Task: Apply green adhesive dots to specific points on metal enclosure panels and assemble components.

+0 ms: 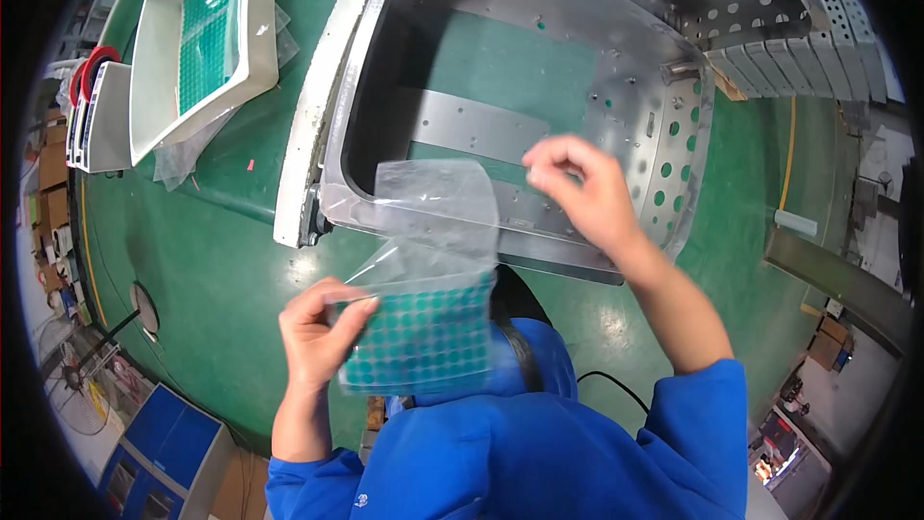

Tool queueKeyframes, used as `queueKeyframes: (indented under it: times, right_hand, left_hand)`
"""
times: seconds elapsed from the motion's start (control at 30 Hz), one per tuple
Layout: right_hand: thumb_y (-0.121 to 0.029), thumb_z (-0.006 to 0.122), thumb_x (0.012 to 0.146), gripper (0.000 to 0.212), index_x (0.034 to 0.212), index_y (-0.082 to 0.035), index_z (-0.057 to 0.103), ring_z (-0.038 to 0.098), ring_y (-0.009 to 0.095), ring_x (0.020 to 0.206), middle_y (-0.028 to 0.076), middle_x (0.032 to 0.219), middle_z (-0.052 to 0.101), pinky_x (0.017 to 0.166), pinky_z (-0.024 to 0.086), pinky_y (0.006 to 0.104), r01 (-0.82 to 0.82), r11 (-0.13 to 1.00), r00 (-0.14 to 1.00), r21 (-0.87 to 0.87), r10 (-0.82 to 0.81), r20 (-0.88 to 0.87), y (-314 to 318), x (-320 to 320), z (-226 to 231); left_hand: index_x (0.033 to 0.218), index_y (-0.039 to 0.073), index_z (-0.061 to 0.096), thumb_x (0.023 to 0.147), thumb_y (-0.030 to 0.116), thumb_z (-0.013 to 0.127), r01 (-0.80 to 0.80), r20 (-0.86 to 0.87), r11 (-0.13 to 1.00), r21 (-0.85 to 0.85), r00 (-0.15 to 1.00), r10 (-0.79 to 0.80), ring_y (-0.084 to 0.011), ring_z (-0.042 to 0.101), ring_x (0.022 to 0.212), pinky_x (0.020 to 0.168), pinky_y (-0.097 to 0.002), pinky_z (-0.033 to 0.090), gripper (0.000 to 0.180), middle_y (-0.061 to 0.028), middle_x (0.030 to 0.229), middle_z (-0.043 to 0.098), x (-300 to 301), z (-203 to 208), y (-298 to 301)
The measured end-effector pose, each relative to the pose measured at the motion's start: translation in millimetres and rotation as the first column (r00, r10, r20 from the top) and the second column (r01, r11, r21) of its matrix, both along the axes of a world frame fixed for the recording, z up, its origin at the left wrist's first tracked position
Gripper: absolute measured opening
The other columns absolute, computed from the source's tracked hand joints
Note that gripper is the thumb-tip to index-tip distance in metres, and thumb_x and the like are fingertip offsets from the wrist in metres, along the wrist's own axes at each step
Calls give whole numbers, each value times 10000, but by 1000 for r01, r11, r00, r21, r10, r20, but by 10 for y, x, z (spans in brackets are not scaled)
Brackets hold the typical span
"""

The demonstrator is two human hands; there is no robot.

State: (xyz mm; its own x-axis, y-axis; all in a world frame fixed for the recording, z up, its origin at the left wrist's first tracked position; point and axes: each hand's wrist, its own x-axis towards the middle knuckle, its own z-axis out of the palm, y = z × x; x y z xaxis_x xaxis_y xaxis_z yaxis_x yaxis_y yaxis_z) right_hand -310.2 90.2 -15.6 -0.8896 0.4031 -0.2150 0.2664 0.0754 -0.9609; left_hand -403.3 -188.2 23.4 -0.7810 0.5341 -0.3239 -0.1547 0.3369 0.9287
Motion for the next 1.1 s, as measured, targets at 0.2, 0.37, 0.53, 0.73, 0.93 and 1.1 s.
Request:
queueKeyframes:
  times: [0.2, 0.37, 0.53, 0.73, 0.93, 1.1]
  right_hand:
    - [-78, 601, 750, 56, 803, -60, 605, 563, 170, 751, 66, 866, 563, 699, 446, 293, -143, 944, 935, 296, 31, 353, 595, -267, -1032]
    - [-106, 586, 750, 39, 780, -92, 608, 544, 216, 789, 61, 828, 533, 703, 433, 334, -197, 899, 909, 390, 19, 416, 614, -348, -1227]
    - [-121, 573, 754, 39, 764, -103, 607, 543, 216, 789, 46, 820, 527, 698, 430, 334, -231, 887, 887, 399, 23, 462, 630, -366, -1198]
    - [-135, 589, 746, 43, 764, -111, 621, 544, 203, 771, 40, 796, 524, 689, 428, 327, -243, 875, 872, 419, 8, 489, 628, -399, -1154]
    - [-123, 578, 739, 35, 743, -115, 612, 549, 222, 806, 43, 820, 532, 694, 434, 345, -252, 866, 863, 432, -1, 505, 604, -405, -1131]
    - [-117, 581, 734, 26, 727, -113, 605, 553, 235, 785, 43, 809, 543, 664, 445, 354, -238, 833, 902, 500, -2, 432, 582, -369, -1179]
  left_hand:
    - [722, 6, 616, 694, 0, 683, 16, -59, 852, -523, 997, -55, -27, 409, 468, 418, -180, 293, 72, 11, 618, 524, 2, -272, -827]
    - [723, 3, 608, 707, 7, 677, -21, 76, 904, -427, 995, 59, -29, 417, 479, 419, -174, 310, 71, 12, 620, 525, 157, -236, -621]
    - [725, -8, 605, 704, -13, 670, -30, 47, 961, -274, 998, 45, -45, 439, 468, 409, -183, 311, 68, -15, 618, 538, 140, -268, -413]
    - [725, -17, 604, 687, -29, 675, -49, 104, 985, -167, 992, 67, -53, 449, 489, 425, -186, 309, 81, -29, 624, 536, 112, -178, -144]
    - [721, -21, 607, 682, -31, 678, -66, 116, 988, -138, 990, 82, -57, 450, 496, 435, -186, 309, 82, -34, 633, 540, 91, -116, -16]
    - [717, -22, 608, 676, -36, 678, -50, 82, 992, -114, 995, 59, -60, 448, 514, 452, -187, 311, 83, -34, 637, 543, 82, -151, 3]
